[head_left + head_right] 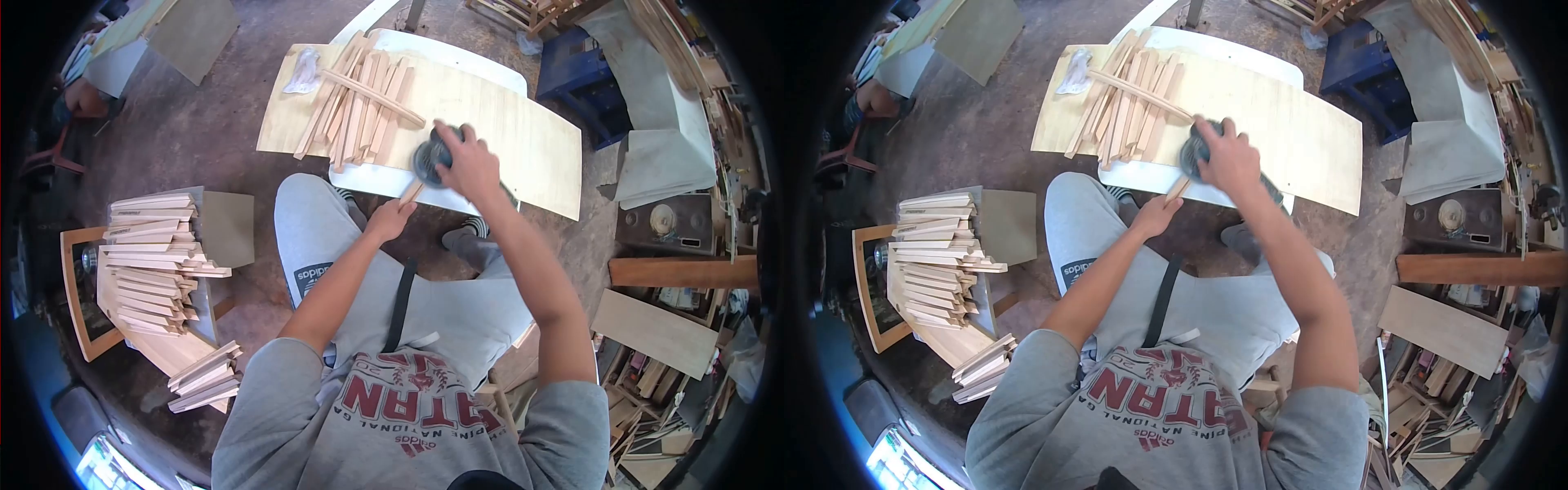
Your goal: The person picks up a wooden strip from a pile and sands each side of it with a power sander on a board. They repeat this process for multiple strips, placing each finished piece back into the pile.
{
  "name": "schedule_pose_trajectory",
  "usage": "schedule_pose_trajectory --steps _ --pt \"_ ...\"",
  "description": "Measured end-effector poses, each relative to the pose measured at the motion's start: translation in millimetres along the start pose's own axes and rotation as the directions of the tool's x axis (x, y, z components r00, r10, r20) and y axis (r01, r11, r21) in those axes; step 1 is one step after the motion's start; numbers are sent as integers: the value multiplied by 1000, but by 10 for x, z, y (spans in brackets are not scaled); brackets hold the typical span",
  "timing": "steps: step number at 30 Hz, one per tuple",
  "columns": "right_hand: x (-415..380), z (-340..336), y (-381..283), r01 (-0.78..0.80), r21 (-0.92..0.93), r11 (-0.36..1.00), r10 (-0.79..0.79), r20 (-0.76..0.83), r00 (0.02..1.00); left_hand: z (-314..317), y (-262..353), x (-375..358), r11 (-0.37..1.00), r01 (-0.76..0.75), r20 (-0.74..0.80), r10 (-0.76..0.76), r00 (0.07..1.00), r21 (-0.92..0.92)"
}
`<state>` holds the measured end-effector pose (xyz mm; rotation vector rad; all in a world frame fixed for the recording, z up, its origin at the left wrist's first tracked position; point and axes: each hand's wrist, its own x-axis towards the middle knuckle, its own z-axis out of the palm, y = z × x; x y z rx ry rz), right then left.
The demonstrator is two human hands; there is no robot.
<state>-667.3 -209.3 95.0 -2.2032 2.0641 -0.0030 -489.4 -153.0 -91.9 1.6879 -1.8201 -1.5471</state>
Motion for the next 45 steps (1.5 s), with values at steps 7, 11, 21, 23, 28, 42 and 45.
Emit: schedule_pose_trajectory --steps 7,11,21,23,28,42,45 --pt "45 34 115 -16 1 1000 16 -55 998 1 22 -51 1000 20 -2 -20 1000 4" --pt "501 -8 451 -88 -28 996 86 -70 994 -25 35 -12 1000 -7 20 8 1000 -21" --pt "50 92 57 89 44 995 -85 -83 993 -19 7 -11 999 10 24 -9 1000 -51" --pt "-189 71 -98 163 60 985 -157 -95 983 101 -152 56 995 -74 -53 70 996 -72" --pt "-26 91 100 64 47 997 -59 -93 994 45 -183 35 999 44 94 -41 995 -28" --pt "82 195 1670 -447 94 890 456 -141 879 -142 372 106 888 306 403 -155 902 -344" --pt "-139 246 1759 -481 114 869 493 -130 860 -226 578 577 888 -75 235 -37 971 453"
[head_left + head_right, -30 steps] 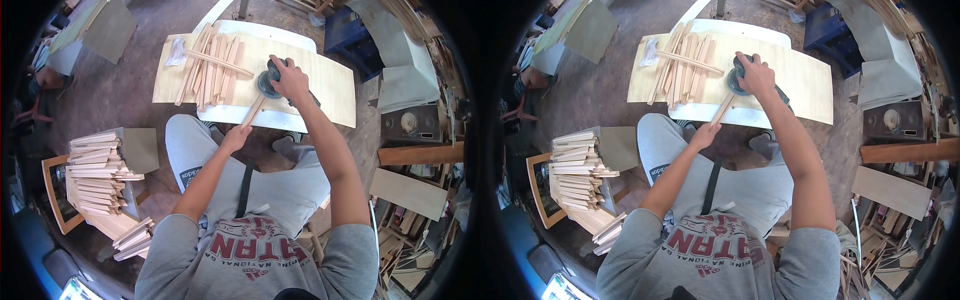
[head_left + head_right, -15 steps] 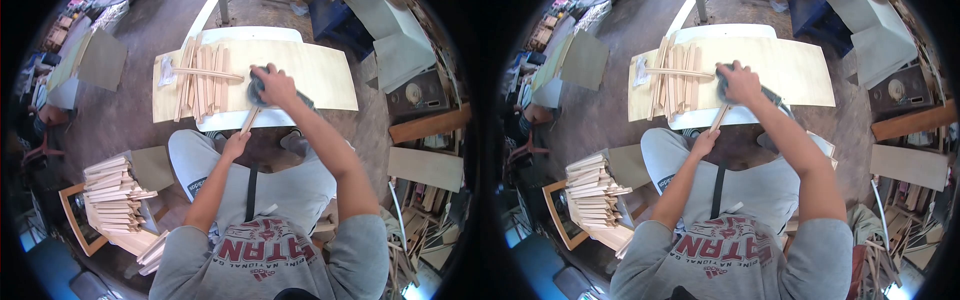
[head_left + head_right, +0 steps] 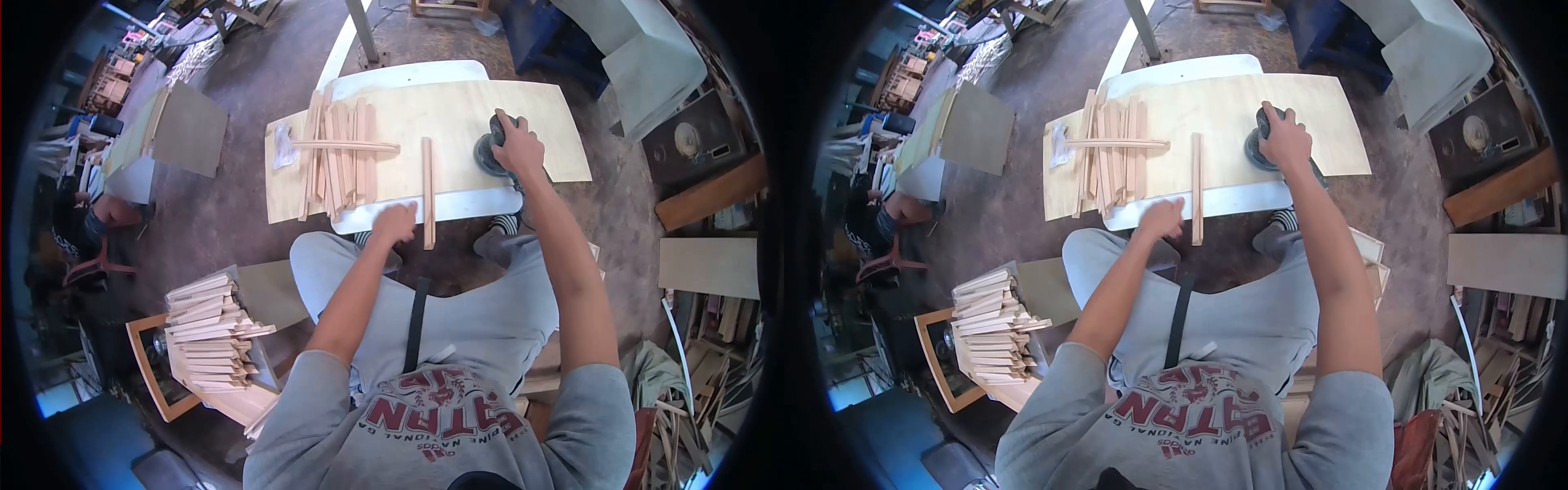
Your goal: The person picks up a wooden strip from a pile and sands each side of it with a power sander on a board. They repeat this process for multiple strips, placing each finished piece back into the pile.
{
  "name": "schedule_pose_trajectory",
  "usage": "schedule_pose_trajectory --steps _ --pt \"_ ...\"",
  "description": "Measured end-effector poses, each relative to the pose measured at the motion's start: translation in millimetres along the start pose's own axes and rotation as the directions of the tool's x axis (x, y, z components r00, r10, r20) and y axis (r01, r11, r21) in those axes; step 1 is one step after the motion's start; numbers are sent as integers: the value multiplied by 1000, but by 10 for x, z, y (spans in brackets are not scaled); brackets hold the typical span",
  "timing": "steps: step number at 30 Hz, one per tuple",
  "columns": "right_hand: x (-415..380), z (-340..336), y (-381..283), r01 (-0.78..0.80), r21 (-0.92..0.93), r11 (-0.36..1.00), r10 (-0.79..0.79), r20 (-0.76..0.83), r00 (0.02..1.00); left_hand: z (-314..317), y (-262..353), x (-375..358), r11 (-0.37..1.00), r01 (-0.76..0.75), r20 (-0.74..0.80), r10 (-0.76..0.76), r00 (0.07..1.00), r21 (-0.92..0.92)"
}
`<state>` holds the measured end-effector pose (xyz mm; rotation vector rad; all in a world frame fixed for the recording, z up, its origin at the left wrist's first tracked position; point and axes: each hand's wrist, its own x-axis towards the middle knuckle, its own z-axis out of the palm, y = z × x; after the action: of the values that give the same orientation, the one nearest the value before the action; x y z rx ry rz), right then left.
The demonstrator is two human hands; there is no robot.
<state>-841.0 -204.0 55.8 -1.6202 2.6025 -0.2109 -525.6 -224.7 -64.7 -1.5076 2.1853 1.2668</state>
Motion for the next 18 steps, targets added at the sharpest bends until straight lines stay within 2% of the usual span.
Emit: schedule_pose_trajectory --steps 1,2,3,4,5,8,12,15,18 --pt "-38 21 43 0 5 1000 0 -22 1000 -167 236 -39 986 9 -192 24 981 169" --pt "-32 11 82 6 6 1000 -6 -48 999 -331 497 -66 946 50 -376 79 923 321" --pt "-35 -33 83 -41 -17 999 41 6 999 -356 566 71 908 -117 -425 298 855 401" --pt "-34 -42 110 -37 -8 999 37 0 999 -368 572 219 830 -263 -445 499 744 492" --pt "-50 -31 125 -35 7 999 35 -4 999 -383 539 332 715 -384 -433 675 598 585" --pt "-74 -47 130 -28 38 999 29 -27 999 -475 435 605 551 -294 -192 660 727 781" --pt "-10 -46 157 -29 44 999 31 -51 998 -796 453 364 341 -397 -26 785 619 852" --pt "71 -23 179 -15 43 999 18 -72 997 -939 602 -191 627 -317 -8 458 889 712" --pt "107 -13 137 -36 43 998 39 -74 996 -561 199 -502 909 -259 -336 368 867 327"
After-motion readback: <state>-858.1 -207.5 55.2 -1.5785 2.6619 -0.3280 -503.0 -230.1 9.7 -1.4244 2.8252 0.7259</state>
